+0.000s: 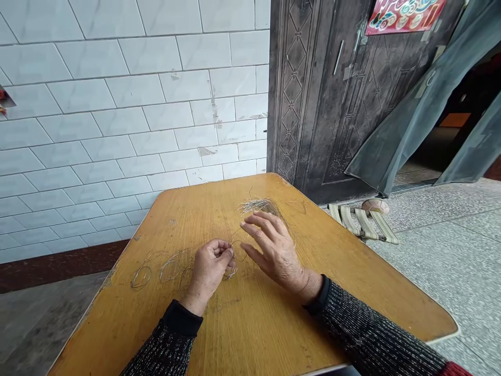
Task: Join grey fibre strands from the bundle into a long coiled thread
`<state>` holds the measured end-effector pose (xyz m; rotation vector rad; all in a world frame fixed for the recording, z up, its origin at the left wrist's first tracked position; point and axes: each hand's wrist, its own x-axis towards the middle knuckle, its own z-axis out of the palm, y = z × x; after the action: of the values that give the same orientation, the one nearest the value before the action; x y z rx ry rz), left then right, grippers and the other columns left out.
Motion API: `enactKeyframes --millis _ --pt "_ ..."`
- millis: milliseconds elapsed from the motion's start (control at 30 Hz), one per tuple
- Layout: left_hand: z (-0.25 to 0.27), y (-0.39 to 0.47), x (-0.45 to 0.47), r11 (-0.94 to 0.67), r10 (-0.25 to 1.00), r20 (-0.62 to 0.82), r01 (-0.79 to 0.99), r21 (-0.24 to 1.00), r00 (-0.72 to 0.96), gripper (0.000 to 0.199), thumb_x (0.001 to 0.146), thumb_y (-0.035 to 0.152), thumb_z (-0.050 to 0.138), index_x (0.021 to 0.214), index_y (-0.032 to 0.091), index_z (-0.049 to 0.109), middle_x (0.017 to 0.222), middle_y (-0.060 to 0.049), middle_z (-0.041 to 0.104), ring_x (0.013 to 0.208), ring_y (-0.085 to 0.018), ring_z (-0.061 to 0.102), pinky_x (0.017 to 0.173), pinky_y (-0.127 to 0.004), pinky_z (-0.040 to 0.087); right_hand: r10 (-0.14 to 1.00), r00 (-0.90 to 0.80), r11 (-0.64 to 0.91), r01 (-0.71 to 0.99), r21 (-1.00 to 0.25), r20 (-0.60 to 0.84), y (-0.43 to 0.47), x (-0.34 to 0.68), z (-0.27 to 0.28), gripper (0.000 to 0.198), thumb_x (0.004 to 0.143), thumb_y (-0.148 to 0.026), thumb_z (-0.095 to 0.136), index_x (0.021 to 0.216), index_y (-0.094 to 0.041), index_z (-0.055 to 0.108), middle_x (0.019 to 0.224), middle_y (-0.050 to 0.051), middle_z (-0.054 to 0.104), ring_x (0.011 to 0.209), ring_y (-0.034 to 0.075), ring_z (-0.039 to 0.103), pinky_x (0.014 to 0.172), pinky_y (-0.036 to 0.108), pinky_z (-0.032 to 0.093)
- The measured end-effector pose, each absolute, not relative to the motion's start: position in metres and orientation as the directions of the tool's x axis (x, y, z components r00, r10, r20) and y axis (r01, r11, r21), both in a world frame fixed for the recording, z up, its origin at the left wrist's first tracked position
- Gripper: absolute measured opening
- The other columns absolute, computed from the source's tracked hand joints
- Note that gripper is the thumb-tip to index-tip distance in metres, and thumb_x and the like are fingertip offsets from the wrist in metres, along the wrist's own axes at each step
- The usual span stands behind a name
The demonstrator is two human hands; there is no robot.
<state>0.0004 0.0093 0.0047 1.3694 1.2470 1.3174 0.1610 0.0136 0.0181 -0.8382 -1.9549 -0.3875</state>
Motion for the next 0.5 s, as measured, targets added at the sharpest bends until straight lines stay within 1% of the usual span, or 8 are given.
enactKeyframes --millis 33,67,133,200,233,300,367,500 --pt "0.006 0.010 -0.001 -0.160 0.984 0.166 0.091 0.983 -0.066 0.008 0.065 0.020 0.062 0.064 0.015 0.056 0.056 -0.001 0.060 0.046 -0.011 0.056 0.044 -0.020 0.043 0.410 -0.272 0.729 0.672 -0.133 0.870 0.013 0.162 0.019 0.021 0.083 -0.023 0.050 0.102 -0.019 0.057 0.102 0.009 0.060 0.103 0.022 0.050 0.090 0.040 0.040" --pt "0.006 0.010 -0.002 -0.168 0.981 0.176 0.086 0.982 -0.084 0.008 0.065 0.020 0.062 0.065 0.015 0.057 0.056 -0.001 0.060 0.046 -0.011 0.056 0.044 -0.020 0.043 0.449 -0.215 0.731 0.646 -0.219 0.867 0.012 0.163 0.020 0.015 0.084 -0.023 0.048 0.095 -0.019 0.058 0.095 0.008 0.061 0.093 0.020 0.054 0.083 0.036 0.043" --pt "0.008 0.011 -0.004 -0.180 0.976 0.190 0.094 0.979 -0.105 0.008 0.065 0.021 0.062 0.065 0.015 0.057 0.056 -0.001 0.060 0.046 -0.011 0.056 0.043 -0.020 0.043 0.600 -0.117 0.688 0.580 -0.436 0.792 0.014 0.163 0.018 0.015 0.085 -0.025 0.046 0.080 -0.019 0.058 0.078 0.006 0.060 0.071 0.016 0.055 0.066 0.029 0.045" --pt "0.009 0.011 -0.005 -0.197 0.972 0.210 0.124 0.973 -0.108 0.009 0.066 0.023 0.062 0.066 0.015 0.057 0.057 -0.001 0.061 0.047 -0.012 0.057 0.044 -0.021 0.044 0.788 -0.088 0.575 0.461 -0.676 0.610 0.017 0.160 0.015 0.022 0.085 -0.031 0.045 0.070 -0.018 0.055 0.062 0.001 0.054 0.053 0.012 0.049 0.051 0.025 0.040" --pt "0.009 0.010 -0.005 -0.206 0.969 0.222 0.147 0.967 -0.105 0.009 0.066 0.023 0.061 0.066 0.016 0.057 0.058 -0.001 0.061 0.047 -0.012 0.057 0.044 -0.021 0.045 0.859 -0.109 0.501 0.377 -0.779 0.500 0.018 0.158 0.013 0.025 0.085 -0.036 0.045 0.069 -0.018 0.054 0.055 -0.001 0.050 0.048 0.011 0.046 0.047 0.024 0.037" --pt "0.010 0.010 -0.004 -0.224 0.965 0.246 0.201 0.954 -0.091 0.008 0.067 0.024 0.060 0.067 0.016 0.057 0.059 0.000 0.061 0.048 -0.012 0.058 0.045 -0.022 0.046 0.929 -0.206 0.344 0.183 -0.921 0.306 0.020 0.154 0.011 0.032 0.083 -0.044 0.045 0.070 -0.017 0.055 0.049 -0.003 0.046 0.042 0.009 0.042 0.042 0.022 0.034" --pt "0.011 0.009 -0.004 -0.241 0.961 0.268 0.255 0.936 -0.075 0.008 0.069 0.024 0.057 0.067 0.016 0.057 0.060 0.000 0.061 0.050 -0.013 0.058 0.048 -0.023 0.047 0.933 -0.305 0.201 -0.001 -0.980 0.192 0.020 0.150 0.010 0.035 0.080 -0.048 0.048 0.072 -0.016 0.056 0.052 -0.004 0.048 0.041 0.007 0.043 0.040 0.020 0.034" --pt "0.011 0.008 -0.004 -0.273 0.954 0.299 0.324 0.906 -0.033 0.011 0.072 0.025 0.054 0.068 0.016 0.057 0.062 -0.003 0.062 0.052 -0.013 0.058 0.051 -0.025 0.048 0.904 -0.415 -0.007 -0.254 -0.967 0.102 0.018 0.148 0.010 0.031 0.072 -0.046 0.062 0.074 -0.015 0.060 0.065 -0.002 0.055 0.044 0.004 0.046 0.039 0.016 0.035"
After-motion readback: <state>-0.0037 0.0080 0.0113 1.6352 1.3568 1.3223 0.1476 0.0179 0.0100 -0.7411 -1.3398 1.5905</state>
